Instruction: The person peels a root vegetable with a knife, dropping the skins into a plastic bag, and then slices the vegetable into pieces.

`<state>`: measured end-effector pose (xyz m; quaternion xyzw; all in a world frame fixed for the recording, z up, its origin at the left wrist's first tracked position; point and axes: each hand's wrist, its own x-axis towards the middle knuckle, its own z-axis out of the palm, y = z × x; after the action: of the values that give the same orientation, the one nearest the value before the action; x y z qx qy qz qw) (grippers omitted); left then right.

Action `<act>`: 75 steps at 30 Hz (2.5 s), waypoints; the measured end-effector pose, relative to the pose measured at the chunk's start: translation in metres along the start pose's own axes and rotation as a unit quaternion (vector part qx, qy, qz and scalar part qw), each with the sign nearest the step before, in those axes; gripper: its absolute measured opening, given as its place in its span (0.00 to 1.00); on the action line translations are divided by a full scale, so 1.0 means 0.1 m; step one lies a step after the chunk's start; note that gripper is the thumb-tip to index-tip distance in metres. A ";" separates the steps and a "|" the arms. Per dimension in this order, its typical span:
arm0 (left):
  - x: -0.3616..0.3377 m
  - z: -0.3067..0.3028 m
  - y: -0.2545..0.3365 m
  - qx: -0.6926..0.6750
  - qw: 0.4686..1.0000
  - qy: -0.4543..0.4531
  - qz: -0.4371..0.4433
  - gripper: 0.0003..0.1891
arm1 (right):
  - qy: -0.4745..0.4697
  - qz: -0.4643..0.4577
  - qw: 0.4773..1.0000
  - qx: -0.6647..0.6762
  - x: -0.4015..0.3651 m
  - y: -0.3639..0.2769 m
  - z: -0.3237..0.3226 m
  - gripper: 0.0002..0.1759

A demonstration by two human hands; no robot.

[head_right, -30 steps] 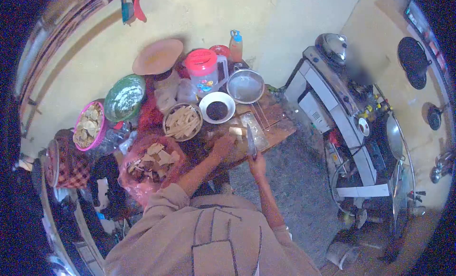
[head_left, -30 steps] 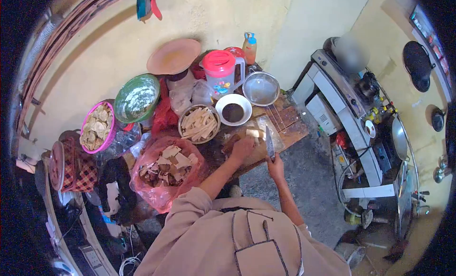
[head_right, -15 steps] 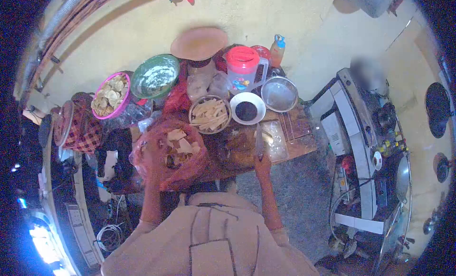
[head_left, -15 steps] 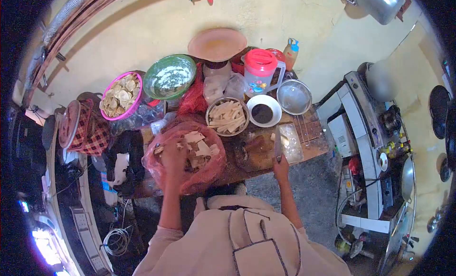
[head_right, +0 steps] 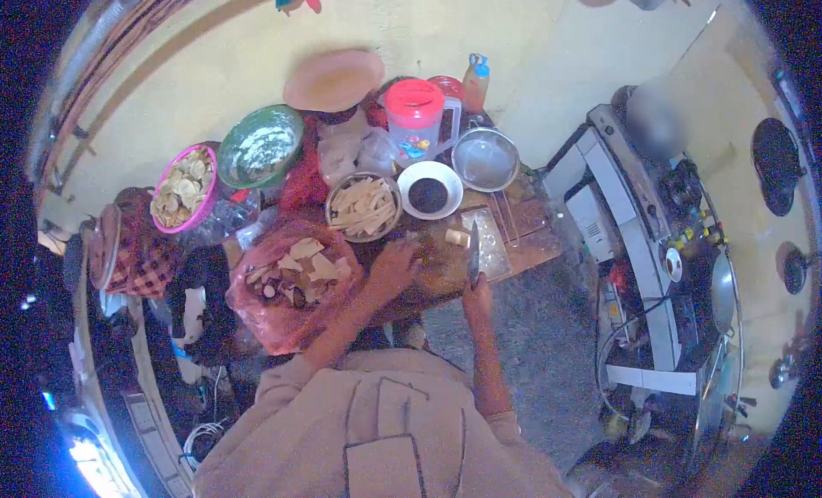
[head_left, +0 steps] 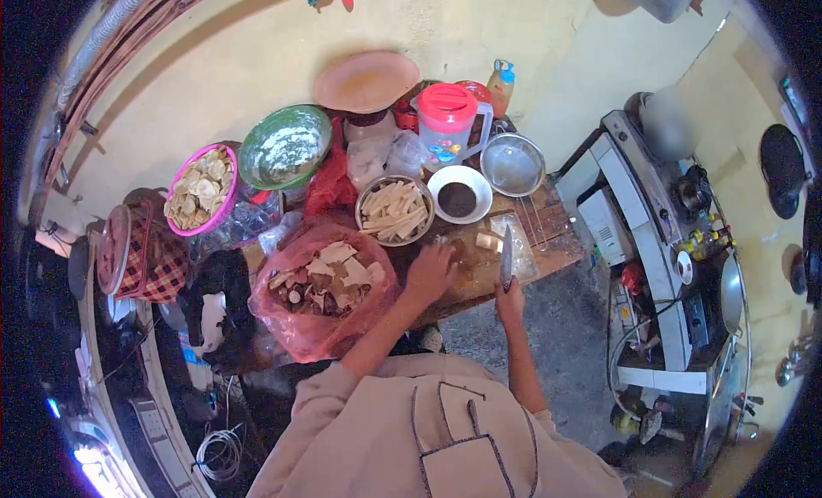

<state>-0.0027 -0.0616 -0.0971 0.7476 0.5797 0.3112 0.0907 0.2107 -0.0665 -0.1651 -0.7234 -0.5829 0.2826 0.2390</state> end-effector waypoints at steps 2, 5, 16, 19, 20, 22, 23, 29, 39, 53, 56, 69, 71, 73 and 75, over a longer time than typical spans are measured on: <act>0.15 0.44 -0.05 0.118 0.993 -0.004 -0.028 0.22 | 0.012 0.020 0.999 0.035 -0.06 0.02 0.03 0.20; 0.34 0.69 -0.21 0.132 0.976 -0.152 -0.078 0.24 | 0.045 -0.041 0.997 0.043 -0.15 0.03 0.04 0.20; 0.33 -0.07 0.16 -0.652 0.740 0.021 -0.166 0.16 | 0.016 -0.123 0.984 0.125 -0.50 -1.14 -0.79 0.10; 0.32 -0.25 0.24 -0.682 0.719 0.041 -0.128 0.22 | 0.018 -0.161 0.978 0.134 -0.66 -1.56 -0.92 0.09; 0.35 -0.36 0.33 -0.655 0.744 0.065 -0.119 0.24 | 0.020 -0.180 0.974 0.138 -0.71 -1.67 -0.94 0.09; 0.40 -0.55 0.47 -0.611 0.776 0.112 -0.108 0.27 | 0.021 -0.207 0.969 0.135 -0.78 -1.85 -0.93 0.09; 0.41 -0.62 0.52 -0.596 0.784 0.135 -0.108 0.28 | 0.025 -0.218 0.966 0.135 -0.82 -1.92 -0.89 0.10; 0.30 -0.94 0.32 -0.473 0.857 0.204 -0.017 0.32 | 0.022 -0.241 0.958 0.154 -1.03 -2.23 -0.68 0.15; -0.02 -1.39 -0.07 -0.485 0.843 0.220 0.072 0.31 | 0.034 -0.257 0.943 0.210 -1.53 -2.70 -0.26 0.19; -0.51 -1.82 -0.52 -0.472 0.850 0.231 -0.017 0.27 | 0.097 -0.300 0.942 0.114 -1.93 -2.95 0.48 0.19; -0.55 -2.00 -0.49 -0.504 0.830 0.232 -0.046 0.26 | 0.152 -0.375 0.911 0.071 -1.86 -2.78 0.75 0.23; -0.58 -2.11 -0.71 -0.576 0.766 0.225 -0.176 0.24 | 0.060 -0.295 0.948 0.104 -2.08 -2.82 0.98 0.21; -0.60 -2.13 -0.71 -0.584 0.761 0.203 -0.196 0.24 | 0.069 -0.328 0.940 0.056 -2.08 -2.83 0.96 0.23; -0.60 -2.11 -0.73 -0.570 0.771 0.217 -0.186 0.21 | 0.065 -0.335 0.939 0.026 -2.08 -2.81 0.95 0.26; -0.56 -2.09 -0.74 -0.529 0.793 0.263 -0.145 0.15 | 0.072 -0.336 0.939 0.014 -2.06 -2.79 0.95 0.27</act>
<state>-0.1898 -0.1377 0.0110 0.3790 0.4278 0.7371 0.3606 -0.0854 -0.2094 -0.0188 -0.5000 -0.7697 0.1411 0.3710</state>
